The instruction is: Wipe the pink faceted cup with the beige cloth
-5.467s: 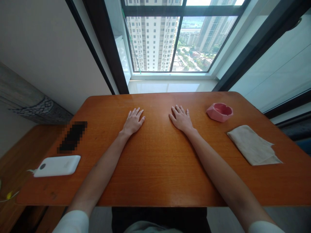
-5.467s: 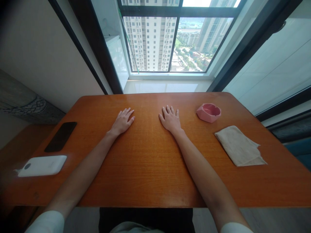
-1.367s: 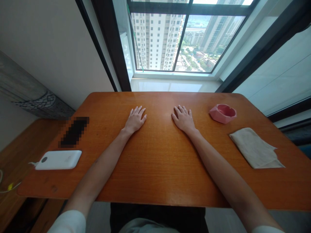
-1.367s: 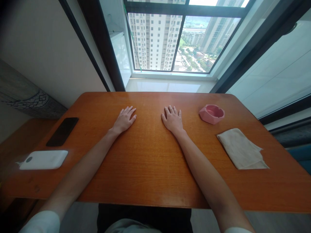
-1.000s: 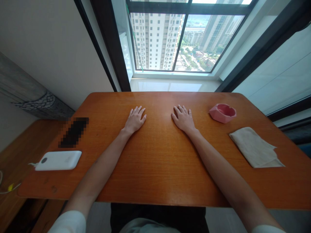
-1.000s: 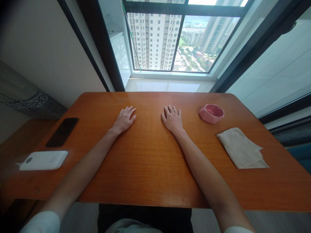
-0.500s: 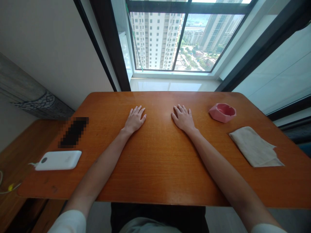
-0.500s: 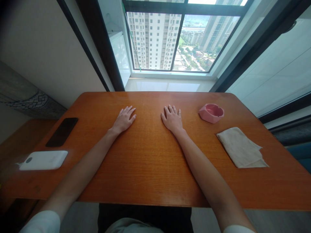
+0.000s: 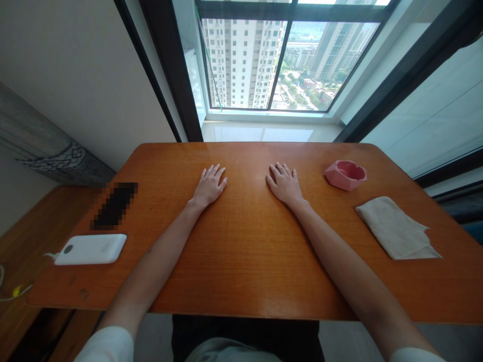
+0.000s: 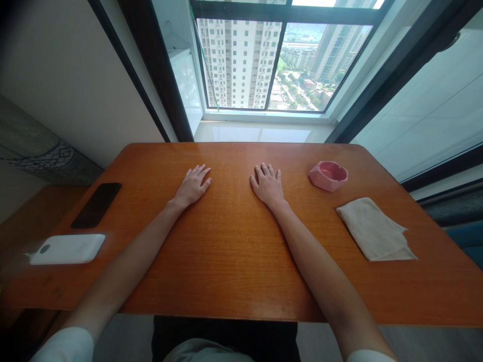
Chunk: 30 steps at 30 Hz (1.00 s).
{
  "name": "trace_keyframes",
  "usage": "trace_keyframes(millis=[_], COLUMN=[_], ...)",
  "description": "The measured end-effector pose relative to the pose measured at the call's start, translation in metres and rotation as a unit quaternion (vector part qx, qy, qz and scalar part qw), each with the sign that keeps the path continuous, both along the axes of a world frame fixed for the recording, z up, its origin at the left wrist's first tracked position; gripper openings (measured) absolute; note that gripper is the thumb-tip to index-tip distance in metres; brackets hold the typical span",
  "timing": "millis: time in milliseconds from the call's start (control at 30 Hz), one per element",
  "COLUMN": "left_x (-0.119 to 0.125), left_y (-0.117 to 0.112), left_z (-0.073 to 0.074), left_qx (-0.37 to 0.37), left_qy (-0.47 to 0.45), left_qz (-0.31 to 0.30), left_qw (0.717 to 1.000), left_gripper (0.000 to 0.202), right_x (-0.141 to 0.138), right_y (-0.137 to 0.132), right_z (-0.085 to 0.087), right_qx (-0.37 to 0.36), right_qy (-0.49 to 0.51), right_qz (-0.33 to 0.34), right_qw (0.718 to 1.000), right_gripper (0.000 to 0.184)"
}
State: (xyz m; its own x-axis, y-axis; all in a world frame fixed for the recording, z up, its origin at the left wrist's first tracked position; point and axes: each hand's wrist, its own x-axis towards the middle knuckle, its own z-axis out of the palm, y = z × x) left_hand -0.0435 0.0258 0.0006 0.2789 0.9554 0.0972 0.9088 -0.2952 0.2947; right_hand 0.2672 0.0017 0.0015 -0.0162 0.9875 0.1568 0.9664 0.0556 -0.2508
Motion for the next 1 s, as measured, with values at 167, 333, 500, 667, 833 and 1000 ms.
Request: trace_keyframes(millis=[167,333,500,667,833,1000], left_x=[0.0000,0.0003,-0.0003,-0.0003,-0.0002,-0.0015], left_y=[0.0002,-0.0001,0.0006,0.0002,-0.0002,0.0009], left_z=[-0.0005,-0.0005,-0.0005,0.0004,0.0000,-0.0021], left_qx=[0.001,0.000,0.001,-0.001,-0.001,0.004], left_qy=[-0.002,-0.002,-0.004,-0.003,-0.003,-0.005], left_qz=[-0.002,-0.001,-0.001,-0.002,-0.002,-0.004], left_qw=[1.000,1.000,1.000,1.000,1.000,1.000], left_gripper=[0.063,0.063,0.063,0.063,0.063,0.063], right_x=[-0.0014,-0.0021,-0.0018,-0.0017,-0.0018,-0.0012], right_y=[-0.0010,-0.0014,-0.0021,-0.0013,-0.0015,-0.0018], right_z=[0.0033,0.0039,0.0035,0.0039,0.0032,0.0027], right_qx=[-0.003,-0.004,-0.005,-0.010,-0.006,0.001], right_qy=[-0.004,-0.006,-0.005,-0.011,-0.005,0.000], right_qz=[-0.002,-0.002,-0.003,-0.004,-0.001,0.001], right_qw=[1.000,1.000,1.000,1.000,1.000,1.000], right_gripper=[0.067,0.067,0.067,0.068,0.068,0.068])
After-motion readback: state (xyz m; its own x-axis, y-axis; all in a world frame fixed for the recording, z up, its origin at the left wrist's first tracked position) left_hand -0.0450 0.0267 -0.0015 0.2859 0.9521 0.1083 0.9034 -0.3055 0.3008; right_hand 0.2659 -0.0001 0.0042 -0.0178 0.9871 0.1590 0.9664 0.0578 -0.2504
